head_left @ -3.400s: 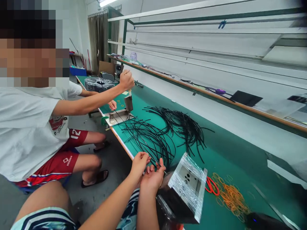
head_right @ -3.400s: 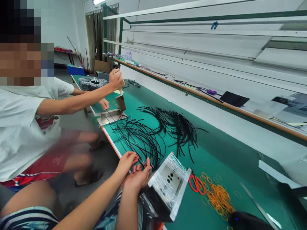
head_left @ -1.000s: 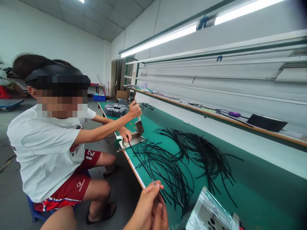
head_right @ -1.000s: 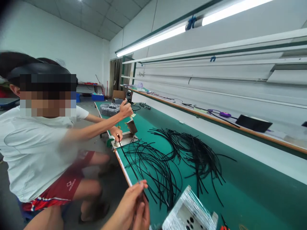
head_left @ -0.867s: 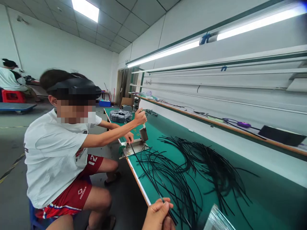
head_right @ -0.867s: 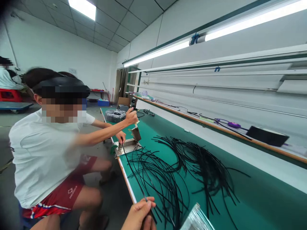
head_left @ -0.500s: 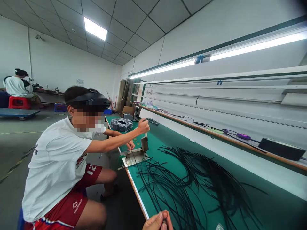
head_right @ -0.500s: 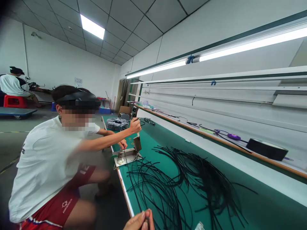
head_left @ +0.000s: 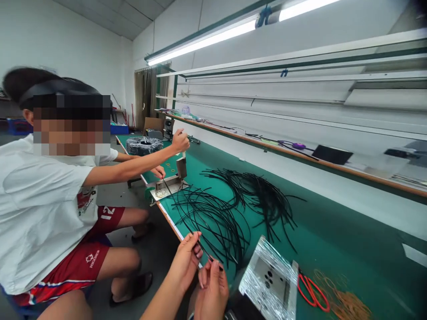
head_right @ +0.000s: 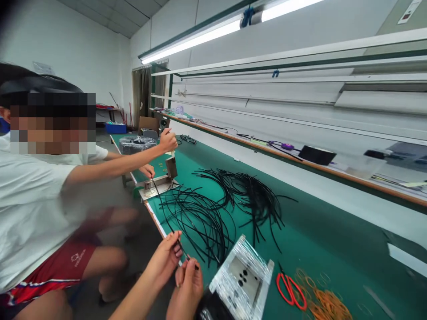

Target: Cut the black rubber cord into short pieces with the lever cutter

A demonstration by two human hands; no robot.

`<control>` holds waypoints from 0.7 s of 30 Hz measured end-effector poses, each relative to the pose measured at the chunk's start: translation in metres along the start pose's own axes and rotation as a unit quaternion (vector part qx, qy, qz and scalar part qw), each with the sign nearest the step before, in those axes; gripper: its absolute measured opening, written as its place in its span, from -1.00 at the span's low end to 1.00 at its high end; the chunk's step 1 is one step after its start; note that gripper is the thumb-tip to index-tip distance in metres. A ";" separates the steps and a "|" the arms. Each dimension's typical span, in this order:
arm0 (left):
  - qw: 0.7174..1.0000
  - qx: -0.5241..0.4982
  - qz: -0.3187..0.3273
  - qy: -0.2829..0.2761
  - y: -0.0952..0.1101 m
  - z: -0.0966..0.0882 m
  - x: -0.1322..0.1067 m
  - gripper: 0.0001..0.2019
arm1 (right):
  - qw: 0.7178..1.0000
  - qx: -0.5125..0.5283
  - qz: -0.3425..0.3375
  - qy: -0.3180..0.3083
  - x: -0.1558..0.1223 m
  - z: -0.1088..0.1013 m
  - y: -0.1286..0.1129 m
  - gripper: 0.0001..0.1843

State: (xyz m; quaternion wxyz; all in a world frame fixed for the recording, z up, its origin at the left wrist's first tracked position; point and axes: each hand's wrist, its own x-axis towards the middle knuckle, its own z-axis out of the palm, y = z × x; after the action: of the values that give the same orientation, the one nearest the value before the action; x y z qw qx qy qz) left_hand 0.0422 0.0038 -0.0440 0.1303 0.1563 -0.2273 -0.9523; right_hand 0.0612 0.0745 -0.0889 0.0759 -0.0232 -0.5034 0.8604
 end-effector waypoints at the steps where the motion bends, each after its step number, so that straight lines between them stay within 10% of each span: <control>1: 1.000 0.008 -0.003 -0.003 0.001 -0.001 0.001 -0.57 | 0.999 0.033 0.043 -0.001 -0.004 0.005 -0.004 -0.55; 6: 0.997 0.066 -0.025 0.018 -0.004 -0.007 0.004 -0.54 | 0.986 0.080 0.145 0.003 -0.002 0.028 -0.012 -0.47; 21: 0.988 0.110 -0.099 -0.041 -0.028 -0.003 0.033 -0.81 | 0.959 0.160 0.106 0.207 0.039 0.023 -0.024 -0.59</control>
State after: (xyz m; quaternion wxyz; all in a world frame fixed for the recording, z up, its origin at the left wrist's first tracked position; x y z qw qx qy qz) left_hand 0.0077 0.0158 -0.0678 0.0082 0.1521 -0.3194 -0.9353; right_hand 0.0229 0.0723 -0.0555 0.0896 -0.2417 -0.3270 0.9092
